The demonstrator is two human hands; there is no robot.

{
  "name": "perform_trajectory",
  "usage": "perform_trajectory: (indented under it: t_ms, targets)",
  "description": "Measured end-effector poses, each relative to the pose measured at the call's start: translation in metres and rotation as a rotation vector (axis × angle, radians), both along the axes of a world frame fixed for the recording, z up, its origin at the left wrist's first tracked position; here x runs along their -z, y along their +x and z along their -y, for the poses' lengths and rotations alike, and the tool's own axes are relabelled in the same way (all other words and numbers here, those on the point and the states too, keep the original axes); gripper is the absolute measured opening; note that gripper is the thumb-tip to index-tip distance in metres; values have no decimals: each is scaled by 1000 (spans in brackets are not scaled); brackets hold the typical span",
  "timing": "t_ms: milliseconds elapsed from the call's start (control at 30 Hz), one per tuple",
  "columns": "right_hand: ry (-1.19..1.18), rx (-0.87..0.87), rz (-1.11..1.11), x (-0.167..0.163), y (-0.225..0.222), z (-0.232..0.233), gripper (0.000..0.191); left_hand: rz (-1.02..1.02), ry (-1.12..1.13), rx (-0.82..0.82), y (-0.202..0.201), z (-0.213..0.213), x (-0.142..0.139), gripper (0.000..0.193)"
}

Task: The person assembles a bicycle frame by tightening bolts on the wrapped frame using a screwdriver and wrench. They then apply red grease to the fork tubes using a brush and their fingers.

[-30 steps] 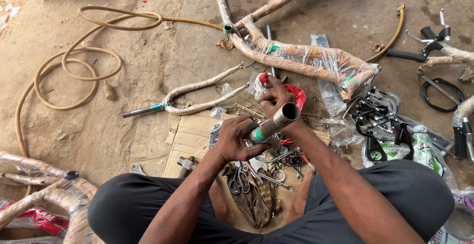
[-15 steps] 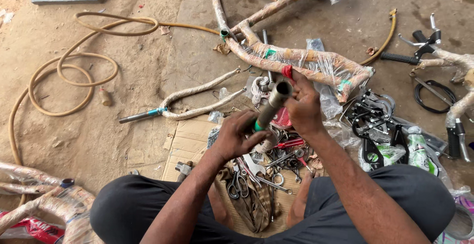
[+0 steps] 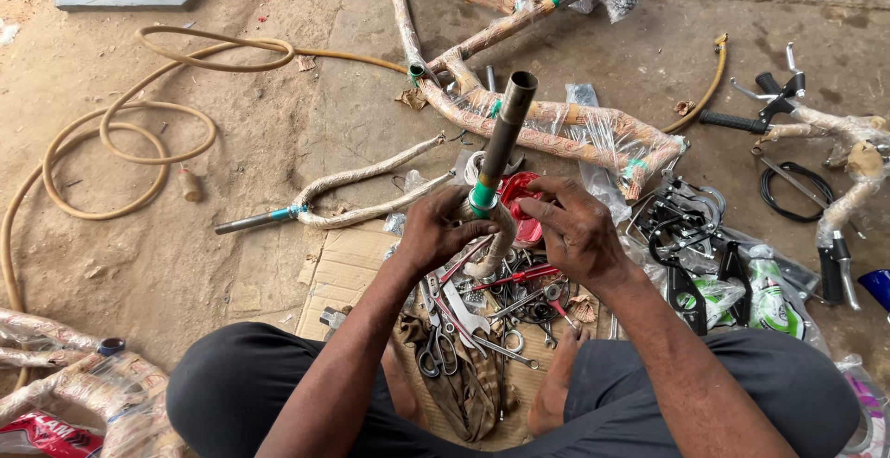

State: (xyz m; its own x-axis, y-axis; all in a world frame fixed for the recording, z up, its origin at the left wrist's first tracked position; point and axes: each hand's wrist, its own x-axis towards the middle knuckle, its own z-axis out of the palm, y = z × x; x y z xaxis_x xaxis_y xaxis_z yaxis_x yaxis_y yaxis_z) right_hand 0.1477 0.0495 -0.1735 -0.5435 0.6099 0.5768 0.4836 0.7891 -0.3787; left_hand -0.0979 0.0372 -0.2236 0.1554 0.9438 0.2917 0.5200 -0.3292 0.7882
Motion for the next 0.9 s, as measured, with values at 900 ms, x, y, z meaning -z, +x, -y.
perform_trajectory:
  t_ms: [900]
  targets:
    - [136,152,153,33,-23,-4,44,45,83,-66,4,-8,7,50]
